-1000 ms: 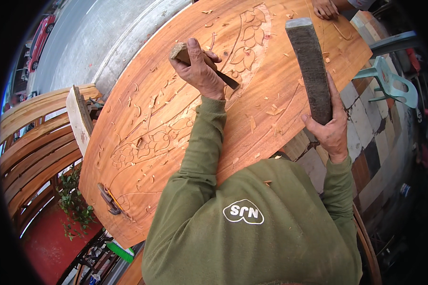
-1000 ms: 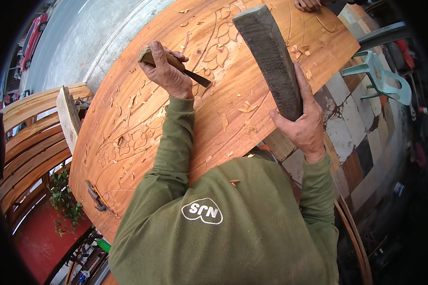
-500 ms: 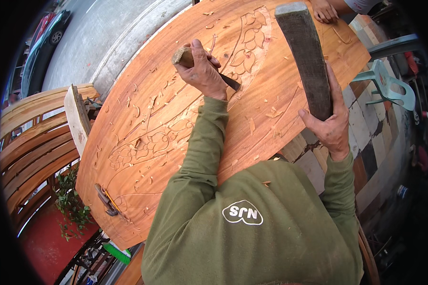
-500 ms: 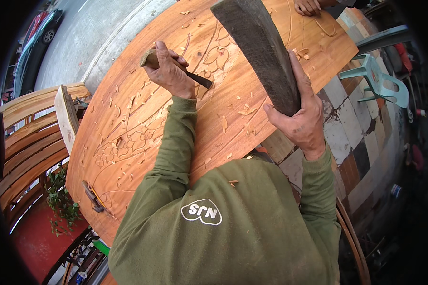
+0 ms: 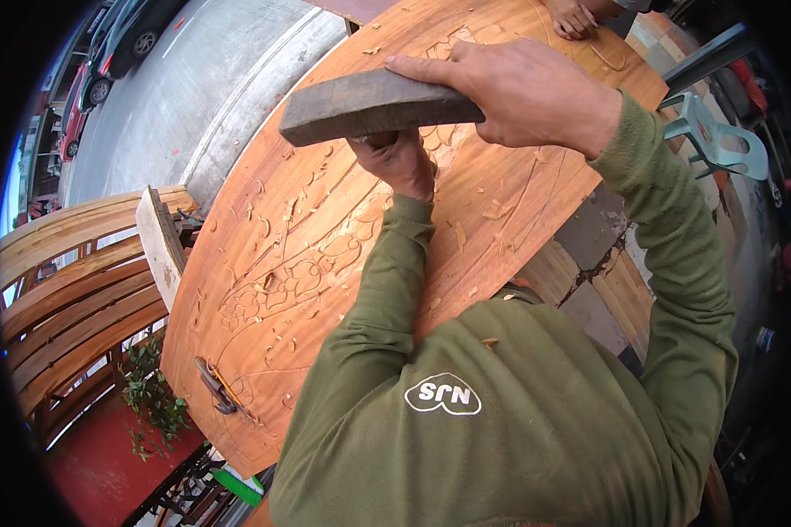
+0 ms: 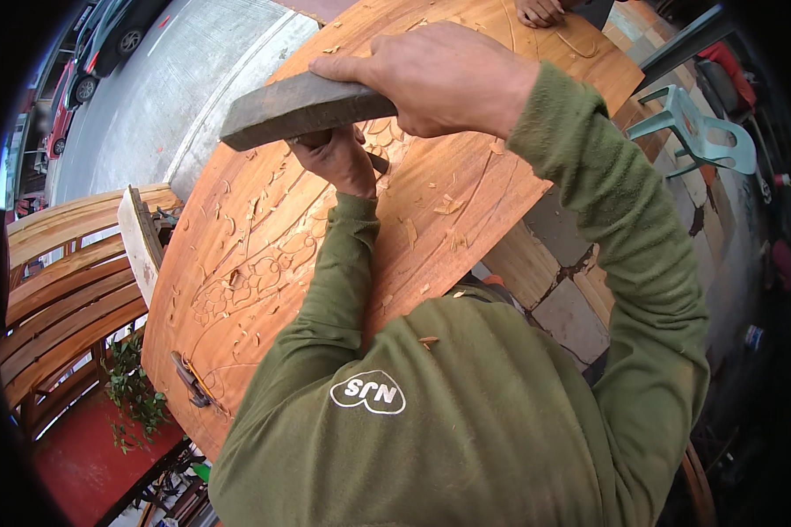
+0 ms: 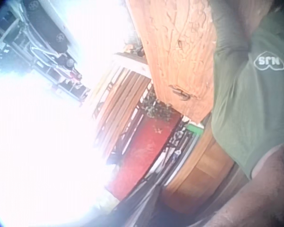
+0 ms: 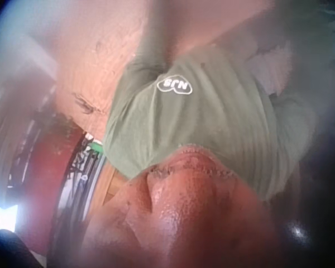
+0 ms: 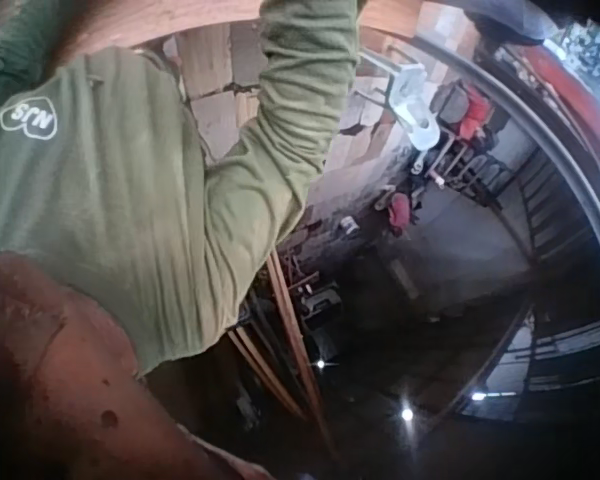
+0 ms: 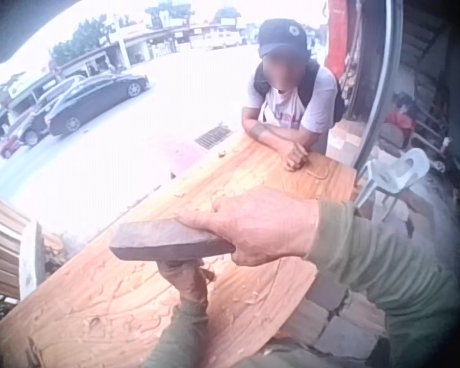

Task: The person carves a decorative floral pattern into a large wooden table top using a chisel and a wooden mallet.

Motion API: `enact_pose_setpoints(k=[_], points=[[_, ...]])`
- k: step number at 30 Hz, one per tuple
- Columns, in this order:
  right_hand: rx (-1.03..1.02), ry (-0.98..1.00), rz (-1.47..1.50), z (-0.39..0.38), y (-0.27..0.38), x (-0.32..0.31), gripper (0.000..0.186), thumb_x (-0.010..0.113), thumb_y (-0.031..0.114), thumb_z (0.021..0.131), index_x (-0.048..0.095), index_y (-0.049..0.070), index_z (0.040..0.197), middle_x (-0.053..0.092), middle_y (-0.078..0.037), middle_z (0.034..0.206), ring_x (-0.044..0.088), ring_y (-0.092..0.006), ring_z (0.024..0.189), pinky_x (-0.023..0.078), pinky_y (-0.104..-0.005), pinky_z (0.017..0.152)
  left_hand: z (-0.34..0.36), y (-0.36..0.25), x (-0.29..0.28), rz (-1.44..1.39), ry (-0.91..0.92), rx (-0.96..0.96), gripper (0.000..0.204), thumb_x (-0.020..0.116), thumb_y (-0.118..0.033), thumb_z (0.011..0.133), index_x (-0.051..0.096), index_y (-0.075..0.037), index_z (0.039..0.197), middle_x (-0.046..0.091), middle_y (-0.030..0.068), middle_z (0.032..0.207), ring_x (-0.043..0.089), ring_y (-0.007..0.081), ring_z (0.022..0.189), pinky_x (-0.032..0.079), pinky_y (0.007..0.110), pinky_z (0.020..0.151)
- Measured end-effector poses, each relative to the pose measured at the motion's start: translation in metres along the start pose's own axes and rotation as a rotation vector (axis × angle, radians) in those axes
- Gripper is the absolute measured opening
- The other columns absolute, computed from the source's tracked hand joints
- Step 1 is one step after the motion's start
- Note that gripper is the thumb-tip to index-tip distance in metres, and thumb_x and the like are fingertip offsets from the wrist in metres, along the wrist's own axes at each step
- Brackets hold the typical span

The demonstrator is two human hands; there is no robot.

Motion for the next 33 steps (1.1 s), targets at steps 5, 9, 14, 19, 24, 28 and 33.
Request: enact_pose_setpoints(k=[5, 9, 14, 19, 24, 28, 33], points=[[-0.002, -0.207, 0.233, -0.046, -0.021, -0.003, 0.090, 0.076, 0.005, 0.076, 0.052, 0.024, 0.160, 0.073, -0.019, 0.111, 0.073, -0.0381, 0.094, 0.060, -0.0462, 0.081, -0.027, -0.063, 0.000, -0.238, 0.216, -0.645, 0.017, 0.069, -0.010, 0.100, 0.055, -0.009, 0.110, 0.046, 0.0012, 0.069, 0.039, 0.0076, 0.046, 0.034, 0.024, 0.039], [0.311, -0.482, 0.744, -0.102, -0.037, 0.070, 0.089, 0.077, 0.011, 0.079, 0.048, 0.016, 0.163, 0.073, -0.015, 0.116, 0.073, -0.0297, 0.094, 0.060, -0.0383, 0.086, -0.034, -0.086, -0.024, 0.543, 0.509, -0.321, 0.026, 0.077, -0.008, 0.094, 0.065, -0.006, 0.118, 0.065, 0.0040, 0.079, 0.057, 0.0105, 0.057, 0.045, 0.028, 0.050], [0.783, -0.664, 1.565, -0.161, -0.014, 0.183, 0.053, 0.077, 0.017, 0.088, 0.055, 0.000, 0.133, 0.067, -0.009, 0.099, 0.070, -0.0216, 0.082, 0.061, -0.0368, 0.077, -0.057, -0.057, -0.038, 1.243, 1.012, 0.113, 0.059, 0.076, -0.006, 0.084, 0.064, -0.020, 0.141, 0.078, 0.0095, 0.102, 0.075, 0.0304, 0.077, 0.058, 0.041, 0.065], [0.725, -0.885, 1.692, -0.166, -0.012, 0.197, 0.042, 0.077, 0.017, 0.089, 0.055, 0.004, 0.122, 0.063, -0.008, 0.092, 0.068, -0.0179, 0.076, 0.061, -0.0366, 0.071, -0.054, -0.054, -0.035, 1.269, 1.194, 0.136, 0.061, 0.065, -0.001, 0.086, 0.059, -0.014, 0.146, 0.074, 0.0089, 0.116, 0.074, 0.0329, 0.085, 0.059, 0.045, 0.067], [0.668, -0.962, 1.652, -0.168, -0.016, 0.203, 0.044, 0.076, 0.017, 0.089, 0.054, 0.004, 0.125, 0.064, -0.009, 0.092, 0.068, -0.0186, 0.076, 0.060, -0.0366, 0.070, -0.044, -0.039, -0.031, 1.244, 1.137, 0.280, 0.048, 0.069, -0.006, 0.091, 0.061, -0.014, 0.137, 0.072, 0.0114, 0.101, 0.074, 0.0337, 0.081, 0.057, 0.046, 0.064], [0.648, -1.021, 1.623, -0.170, -0.014, 0.199, 0.047, 0.075, 0.017, 0.090, 0.052, 0.003, 0.129, 0.064, -0.009, 0.091, 0.067, -0.0185, 0.077, 0.059, -0.0359, 0.070, -0.022, -0.035, -0.031, 1.442, 0.838, 0.248, 0.024, 0.067, -0.010, 0.097, 0.059, -0.011, 0.120, 0.069, 0.0157, 0.094, 0.073, 0.0385, 0.080, 0.056, 0.051, 0.065], [0.644, -1.043, 1.618, -0.172, -0.014, 0.199, 0.046, 0.075, 0.015, 0.090, 0.052, 0.002, 0.128, 0.064, -0.009, 0.091, 0.066, -0.0186, 0.075, 0.059, -0.0355, 0.068, 0.001, -0.016, -0.035, 1.468, 0.698, 0.276, 0.021, 0.072, -0.012, 0.094, 0.058, -0.009, 0.109, 0.070, 0.0158, 0.094, 0.073, 0.0397, 0.084, 0.056, 0.051, 0.068]])
Point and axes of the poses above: each hand's wrist, its own z-axis towards the middle knuckle, its own x-axis out of the palm, y = z × x, the point moved 4 cm from there along z, towards the middle knuckle
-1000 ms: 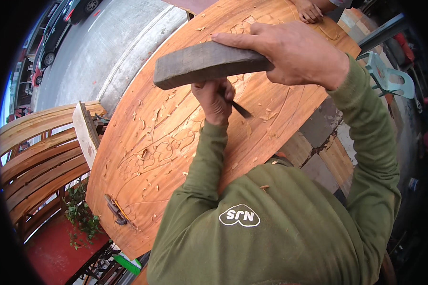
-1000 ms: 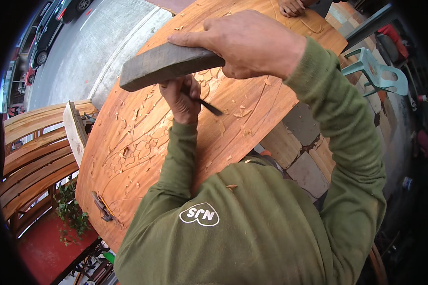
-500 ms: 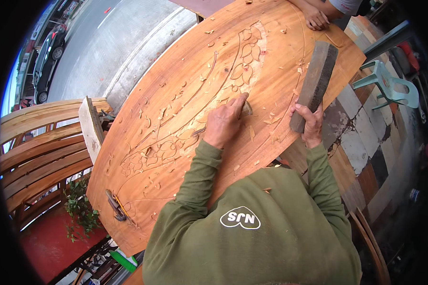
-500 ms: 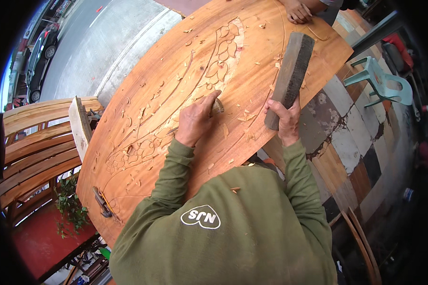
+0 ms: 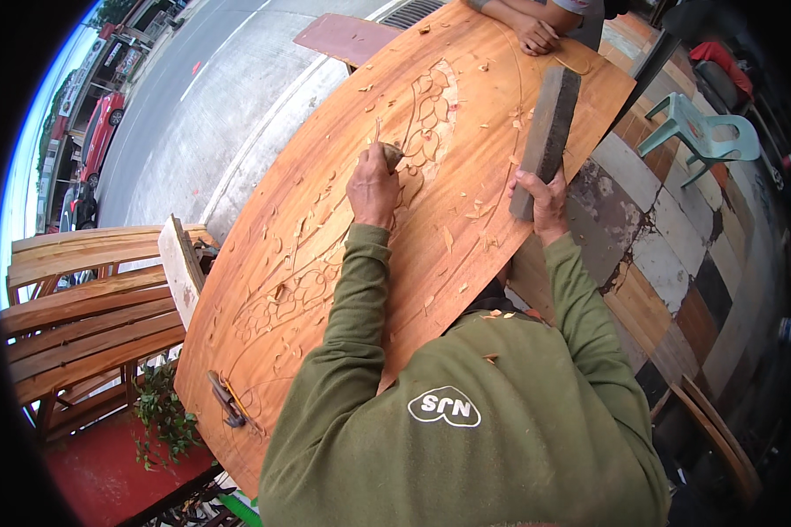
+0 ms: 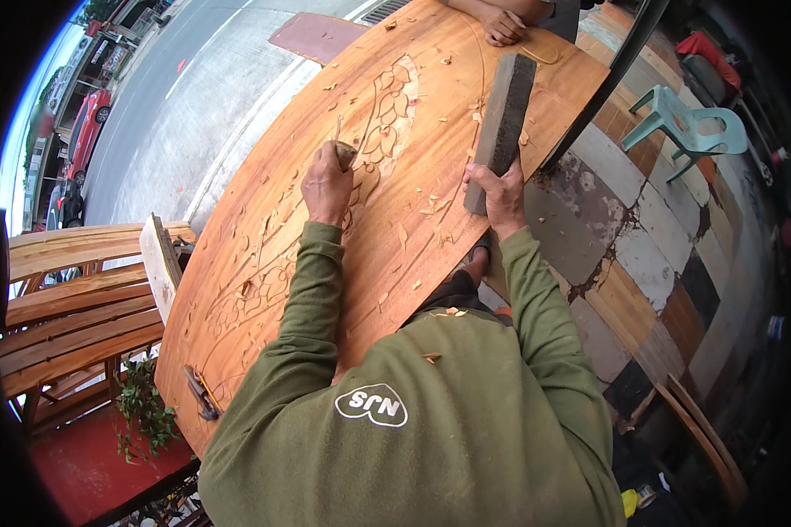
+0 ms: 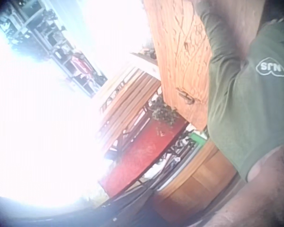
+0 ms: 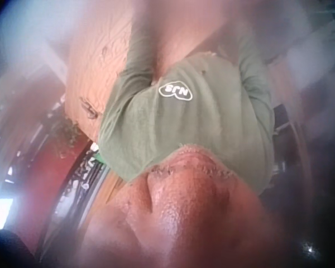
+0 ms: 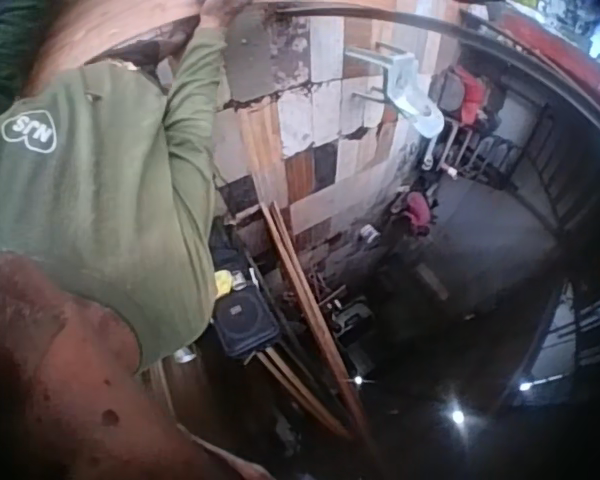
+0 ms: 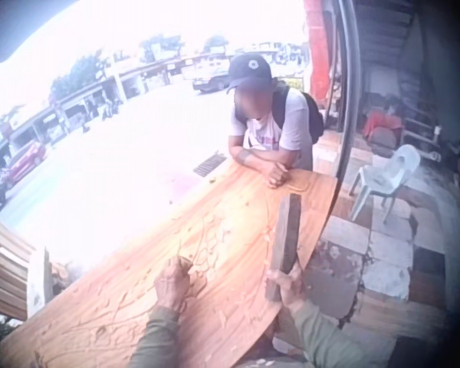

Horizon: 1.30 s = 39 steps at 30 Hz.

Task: The person carves a decorative floral pattern into a large wooden table top using a chisel and a wooden mallet.

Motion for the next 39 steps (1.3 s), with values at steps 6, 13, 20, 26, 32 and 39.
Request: enact_pose_setpoints(k=[6, 13, 20, 26, 32, 39], points=[[-0.001, 0.011, -0.018, -0.002, 0.006, 0.003, 0.046, 0.076, 0.017, 0.089, 0.052, 0.002, 0.126, 0.064, -0.010, 0.091, 0.067, -0.0188, 0.075, 0.060, -0.0361, 0.066, -0.006, -0.029, 0.017, -0.040, 0.238, 0.149, 0.024, 0.072, -0.010, 0.089, 0.058, -0.006, 0.108, 0.073, 0.0223, 0.097, 0.073, 0.0435, 0.090, 0.058, 0.053, 0.077], [0.017, 0.004, -0.027, 0.001, -0.002, -0.001, 0.043, 0.076, 0.016, 0.090, 0.054, 0.001, 0.123, 0.066, -0.010, 0.084, 0.067, -0.0194, 0.068, 0.060, -0.0355, 0.065, -0.048, -0.026, 0.008, -0.131, 0.301, 0.068, 0.022, 0.069, -0.010, 0.091, 0.060, -0.008, 0.111, 0.074, 0.0232, 0.087, 0.073, 0.0454, 0.085, 0.057, 0.055, 0.075], [-0.002, 0.020, -0.020, 0.000, -0.008, 0.003, 0.036, 0.076, 0.014, 0.091, 0.055, 0.002, 0.117, 0.065, -0.010, 0.085, 0.067, -0.0211, 0.071, 0.059, -0.0368, 0.063, -0.119, -0.045, -0.029, -0.230, 0.255, 0.067, 0.025, 0.071, -0.008, 0.087, 0.056, -0.006, 0.106, 0.070, 0.0227, 0.096, 0.072, 0.0446, 0.090, 0.056, 0.056, 0.076], [0.035, -0.022, -0.037, 0.004, -0.010, -0.012, 0.038, 0.077, 0.012, 0.090, 0.055, 0.002, 0.120, 0.064, -0.009, 0.086, 0.067, -0.0200, 0.071, 0.061, -0.0366, 0.064, -0.163, -0.039, -0.069, -0.207, 0.391, 0.046, 0.037, 0.070, -0.006, 0.086, 0.060, -0.006, 0.122, 0.071, 0.0230, 0.120, 0.073, 0.0433, 0.102, 0.061, 0.052, 0.080], [0.051, -0.056, -0.049, 0.004, -0.016, -0.009, 0.032, 0.077, 0.014, 0.091, 0.059, -0.001, 0.113, 0.065, -0.010, 0.088, 0.068, -0.0200, 0.073, 0.061, -0.0358, 0.062, -0.150, 0.064, -0.100, 0.078, 0.293, -0.009, 0.054, 0.077, -0.014, 0.092, 0.065, -0.021, 0.144, 0.053, -0.0057, 0.165, 0.050, 0.0304, 0.152, 0.066, 0.045, 0.099], [0.054, -0.071, -0.075, 0.006, -0.019, -0.009, 0.032, 0.077, 0.016, 0.091, 0.060, -0.003, 0.112, 0.065, -0.012, 0.094, 0.069, -0.0222, 0.078, 0.061, -0.0366, 0.068, -0.105, 0.199, -0.141, 0.124, 0.674, -0.314, 0.048, 0.079, -0.011, 0.085, 0.071, -0.019, 0.132, 0.068, 0.0042, 0.149, 0.063, 0.0330, 0.139, 0.059, 0.043, 0.107]])
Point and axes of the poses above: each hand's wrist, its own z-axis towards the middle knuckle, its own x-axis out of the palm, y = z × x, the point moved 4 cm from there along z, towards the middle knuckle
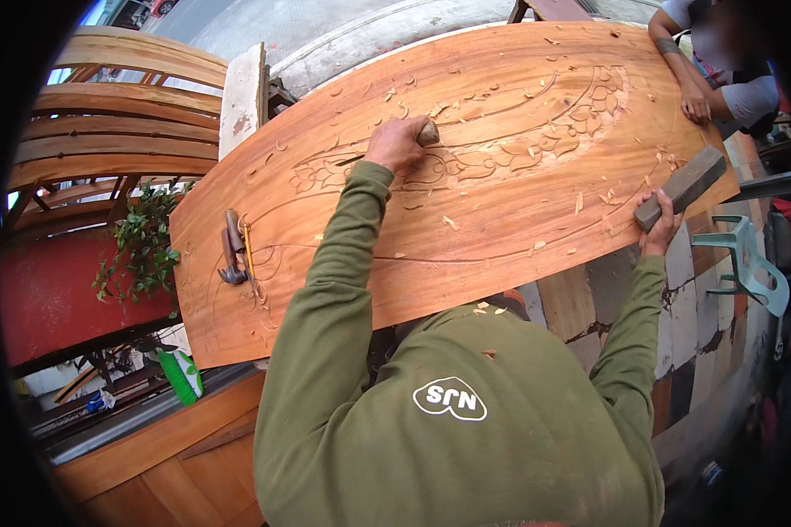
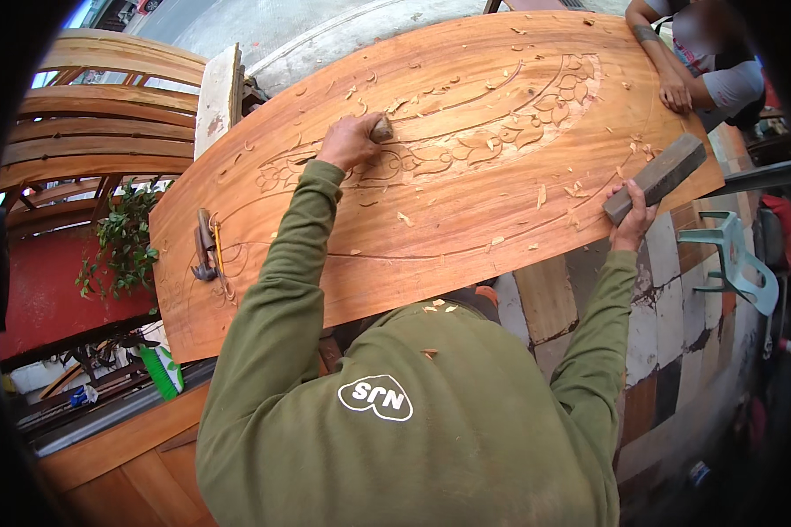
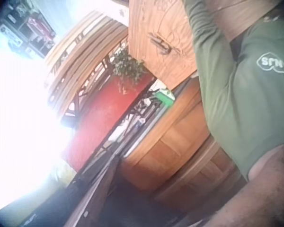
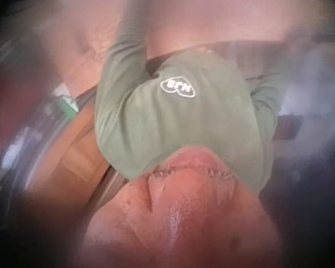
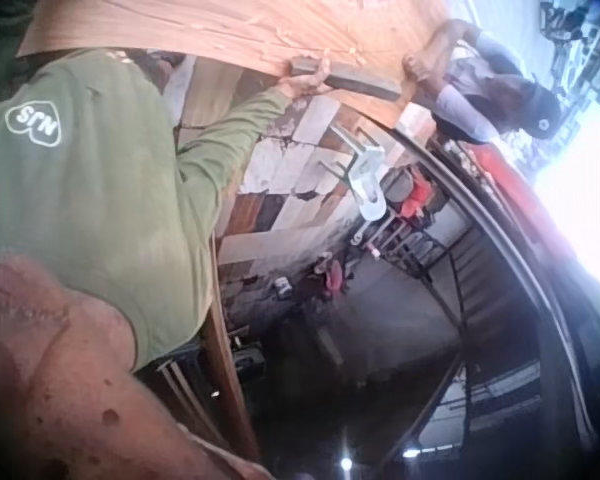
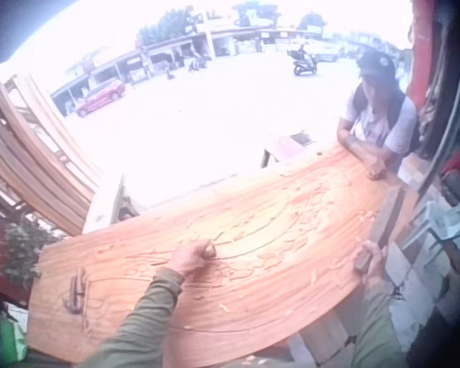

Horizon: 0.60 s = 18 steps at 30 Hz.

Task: The person carves a decorative floral pattern into a large wooden table top using a chisel and a wooden mallet.

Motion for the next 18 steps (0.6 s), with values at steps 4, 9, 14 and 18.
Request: enact_pose_setpoints(k=[4, 9, 14, 18], points=[[-0.016, -0.026, -0.009, 0.003, -0.001, -0.003, 0.034, 0.077, 0.015, 0.092, 0.056, 0.000, 0.115, 0.064, -0.011, 0.096, 0.069, -0.0228, 0.079, 0.062, -0.0381, 0.067, -0.047, 0.032, 0.032, -0.111, -0.181, 0.253, 0.048, 0.077, -0.008, 0.084, 0.071, -0.016, 0.131, 0.073, 0.0084, 0.140, 0.067, 0.0345, 0.133, 0.060, 0.043, 0.103], [-0.009, -0.054, -0.018, 0.006, -0.003, -0.007, 0.035, 0.077, 0.014, 0.092, 0.057, 0.000, 0.117, 0.064, -0.011, 0.096, 0.069, -0.0235, 0.080, 0.062, -0.0391, 0.069, -0.146, 0.020, 0.053, -0.201, -0.167, 0.360, 0.053, 0.070, 0.000, 0.082, 0.069, -0.013, 0.133, 0.059, 0.0113, 0.158, 0.058, 0.0408, 0.143, 0.060, 0.046, 0.103], [0.002, -0.057, -0.049, 0.015, -0.006, -0.019, 0.034, 0.077, 0.014, 0.092, 0.057, 0.000, 0.115, 0.065, -0.011, 0.095, 0.069, -0.0235, 0.080, 0.063, -0.0393, 0.069, -0.221, 0.026, 0.076, -0.160, -0.205, 0.360, 0.065, 0.076, 0.000, 0.076, 0.066, -0.011, 0.140, 0.064, 0.0064, 0.154, 0.062, 0.0331, 0.141, 0.061, 0.042, 0.104], [-0.001, -0.057, -0.043, 0.016, -0.011, -0.017, 0.033, 0.078, 0.014, 0.090, 0.059, 0.000, 0.114, 0.065, -0.011, 0.093, 0.070, -0.0237, 0.078, 0.063, -0.0393, 0.067, -0.270, 0.036, 0.068, -0.226, -0.013, 0.268, 0.061, 0.074, 0.000, 0.079, 0.065, -0.010, 0.138, 0.065, 0.0129, 0.150, 0.064, 0.0388, 0.135, 0.063, 0.046, 0.096]])
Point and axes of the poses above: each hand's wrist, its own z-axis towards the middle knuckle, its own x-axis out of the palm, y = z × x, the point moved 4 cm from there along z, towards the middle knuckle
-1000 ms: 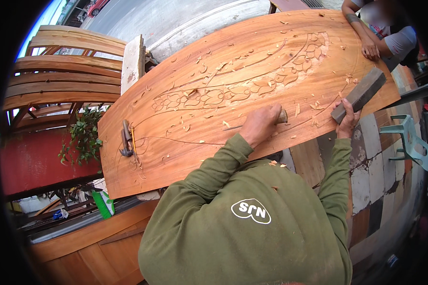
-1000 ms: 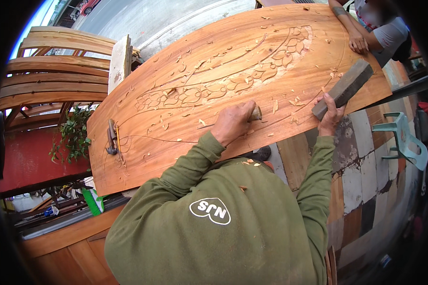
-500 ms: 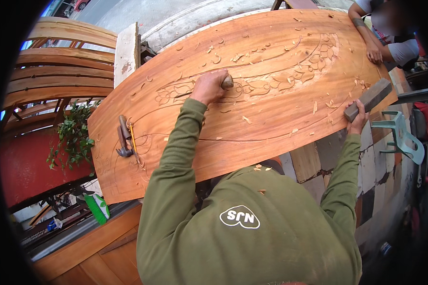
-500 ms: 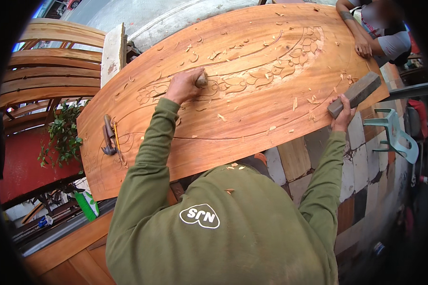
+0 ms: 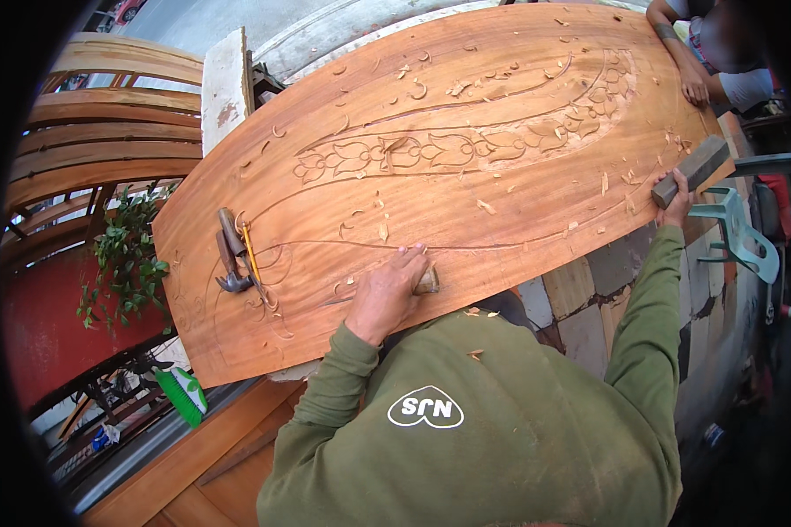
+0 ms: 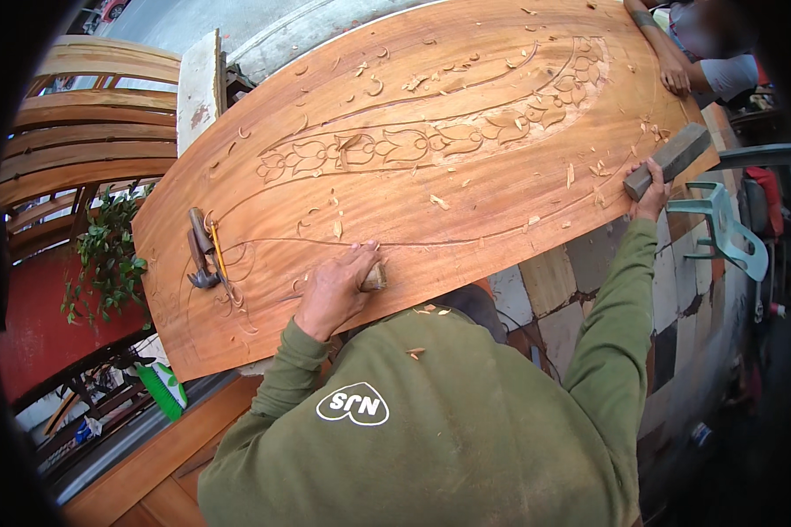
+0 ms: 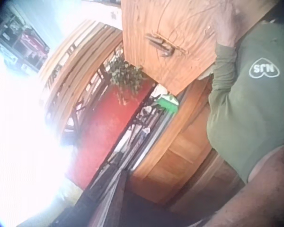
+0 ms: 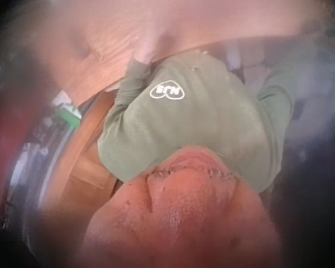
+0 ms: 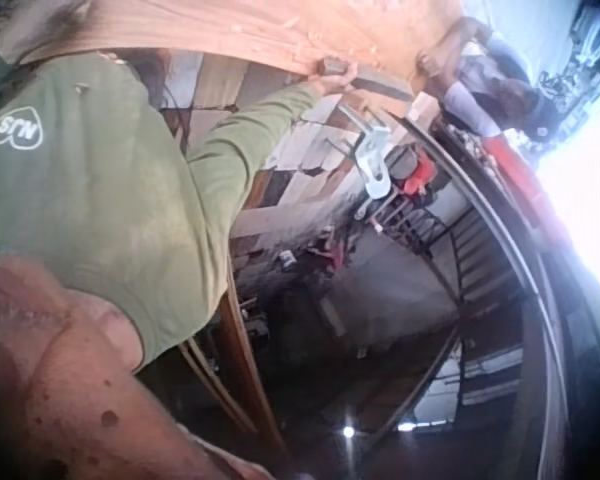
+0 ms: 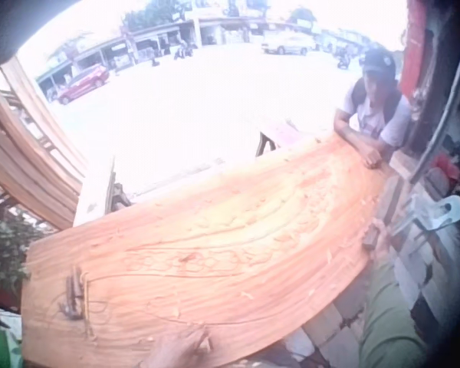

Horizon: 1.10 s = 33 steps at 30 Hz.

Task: The person carves a decorative floral pattern into a large wooden table top using a chisel and a wooden mallet.

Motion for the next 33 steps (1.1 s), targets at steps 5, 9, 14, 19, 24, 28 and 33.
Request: enact_pose_setpoints(k=[5, 9, 14, 19, 24, 28, 33], points=[[0.007, 0.000, -0.014, -0.001, 0.006, 0.002, 0.034, 0.079, 0.013, 0.090, 0.059, 0.000, 0.114, 0.065, -0.011, 0.093, 0.070, -0.0239, 0.075, 0.063, -0.0401, 0.065, 0.040, 0.012, -0.046, 0.001, -0.402, -0.066, 0.070, 0.075, 0.000, 0.078, 0.061, -0.015, 0.144, 0.066, 0.0168, 0.143, 0.066, 0.0414, 0.127, 0.062, 0.048, 0.095], [0.019, 0.063, 0.025, -0.001, 0.002, 0.020, 0.034, 0.079, 0.014, 0.090, 0.059, 0.000, 0.113, 0.065, -0.011, 0.092, 0.070, -0.0237, 0.074, 0.063, -0.0395, 0.065, 0.120, 0.074, -0.064, 0.262, -0.532, -0.136, 0.064, 0.070, 0.002, 0.080, 0.063, -0.014, 0.142, 0.064, 0.0196, 0.144, 0.063, 0.0423, 0.131, 0.059, 0.051, 0.100], [-0.029, -0.018, 0.024, -0.001, 0.001, 0.015, 0.037, 0.080, 0.015, 0.089, 0.059, 0.000, 0.115, 0.065, -0.010, 0.092, 0.070, -0.0231, 0.075, 0.063, -0.0395, 0.065, 0.144, 0.067, -0.041, 0.121, -0.167, -0.291, 0.051, 0.067, 0.001, 0.080, 0.065, -0.009, 0.130, 0.066, 0.0216, 0.134, 0.062, 0.0444, 0.126, 0.057, 0.054, 0.100], [-0.068, -0.025, 0.044, 0.002, -0.004, 0.004, 0.038, 0.081, 0.014, 0.088, 0.059, 0.000, 0.115, 0.066, -0.010, 0.092, 0.070, -0.0220, 0.075, 0.064, -0.0375, 0.064, 0.080, -0.010, 0.018, 0.149, -0.250, -0.017, 0.070, 0.071, -0.002, 0.079, 0.058, -0.008, 0.147, 0.063, 0.0332, 0.137, 0.059, 0.0516, 0.132, 0.054, 0.048, 0.111], [-0.082, -0.040, 0.026, -0.012, 0.008, 0.019, 0.037, 0.082, 0.017, 0.088, 0.059, 0.001, 0.112, 0.066, -0.010, 0.090, 0.070, -0.0224, 0.072, 0.062, -0.0376, 0.064, 0.049, -0.128, 0.020, -0.207, 0.198, 0.252, 0.067, 0.074, -0.007, 0.085, 0.055, -0.011, 0.149, 0.068, 0.0175, 0.135, 0.070, 0.0418, 0.117, 0.061, 0.050, 0.087], [-0.043, -0.028, 0.029, -0.013, 0.013, 0.019, 0.037, 0.082, 0.014, 0.087, 0.057, 0.001, 0.112, 0.062, -0.010, 0.091, 0.068, -0.0231, 0.074, 0.061, -0.0397, 0.065, 0.073, -0.163, 0.010, -0.244, 0.026, 0.569, 0.070, 0.079, -0.012, 0.081, 0.059, -0.013, 0.148, 0.067, 0.0085, 0.097, 0.072, 0.0335, 0.080, 0.056, 0.047, 0.069], [-0.015, -0.027, -0.010, -0.008, 0.010, 0.012, 0.036, 0.080, 0.016, 0.090, 0.058, 0.000, 0.113, 0.063, -0.011, 0.092, 0.068, -0.0235, 0.076, 0.060, -0.0404, 0.065, 0.112, -0.139, 0.007, -0.198, -0.275, 0.814, 0.051, 0.080, -0.022, 0.083, 0.068, -0.014, 0.131, 0.056, 0.0058, 0.083, 0.063, 0.0261, 0.072, 0.051, 0.041, 0.064]])
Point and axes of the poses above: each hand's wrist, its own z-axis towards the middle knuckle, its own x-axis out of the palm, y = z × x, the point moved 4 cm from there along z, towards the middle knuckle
